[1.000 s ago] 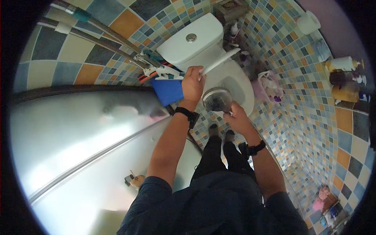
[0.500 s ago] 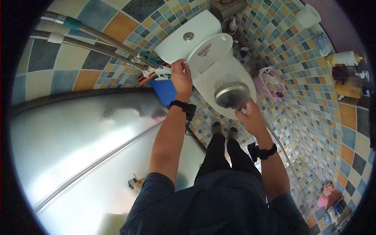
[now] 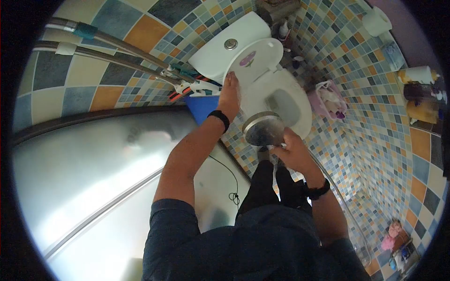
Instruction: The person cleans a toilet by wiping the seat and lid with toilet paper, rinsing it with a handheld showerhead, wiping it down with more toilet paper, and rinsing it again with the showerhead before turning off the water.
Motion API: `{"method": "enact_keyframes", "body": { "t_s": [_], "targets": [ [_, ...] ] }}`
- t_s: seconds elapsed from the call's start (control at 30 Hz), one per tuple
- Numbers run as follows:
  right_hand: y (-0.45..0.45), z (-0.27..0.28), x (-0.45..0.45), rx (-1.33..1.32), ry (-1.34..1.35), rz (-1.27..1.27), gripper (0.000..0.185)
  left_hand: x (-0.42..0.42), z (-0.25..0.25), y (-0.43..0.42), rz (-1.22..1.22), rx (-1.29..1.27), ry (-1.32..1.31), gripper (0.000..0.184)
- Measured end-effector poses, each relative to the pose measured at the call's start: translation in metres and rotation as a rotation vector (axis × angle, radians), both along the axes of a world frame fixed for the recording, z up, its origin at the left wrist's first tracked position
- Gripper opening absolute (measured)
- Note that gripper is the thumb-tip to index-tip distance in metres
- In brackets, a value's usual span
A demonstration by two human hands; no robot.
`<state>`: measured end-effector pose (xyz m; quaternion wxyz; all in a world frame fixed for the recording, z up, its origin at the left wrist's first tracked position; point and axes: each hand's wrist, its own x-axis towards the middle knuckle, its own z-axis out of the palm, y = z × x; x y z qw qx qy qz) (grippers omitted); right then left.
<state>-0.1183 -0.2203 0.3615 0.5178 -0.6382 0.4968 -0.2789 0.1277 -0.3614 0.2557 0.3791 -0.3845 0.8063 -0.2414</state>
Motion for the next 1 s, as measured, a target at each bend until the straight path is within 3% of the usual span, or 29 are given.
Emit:
{"method": "enact_keyframes", "body": {
  "t_s": [0.13, 0.2, 0.3, 0.47, 0.57, 0.67, 0.8, 1.0],
  "targets": [
    [-0.005, -0.01, -0.006, 0.126, -0.031, -0.045, 0.034, 0.005, 0.004, 0.006, -0.045, 0.033, -0.031, 0.054],
    [-0.003, -0.015, -0.008, 0.16, -0.069, -0.07, 0.035, 0.007, -0.008, 0.004, 0.014, 0.187, -0.024, 0.059],
    [-0.007, -0.01, -0.01, 0.168, -0.133, -0.089, 0.036, 0.008, -0.029, 0.01, 0.041, 0.116, -0.026, 0.049],
    [-0.006, -0.018, -0.012, 0.215, -0.077, 0.016, 0.038, 0.01, -0.065, 0.011, 0.1, 0.114, -0.002, 0.051],
    [-0.008, -0.006, -0.009, 0.196, -0.061, -0.03, 0.032, 0.007, -0.062, 0.009, 0.131, 0.097, 0.026, 0.052],
    [-0.013, 0.013, -0.01, 0.315, -0.095, -0.116, 0.027, 0.008, -0.023, 0.003, 0.052, 0.029, 0.04, 0.056],
    [-0.008, -0.014, -0.026, 0.27, -0.032, -0.099, 0.027, 0.014, -0.017, -0.002, -0.026, 0.034, -0.093, 0.059],
    [-0.012, 0.005, -0.029, 0.3, -0.081, -0.051, 0.03, 0.025, -0.085, 0.025, 0.085, 0.132, -0.021, 0.055]
  ]
}}
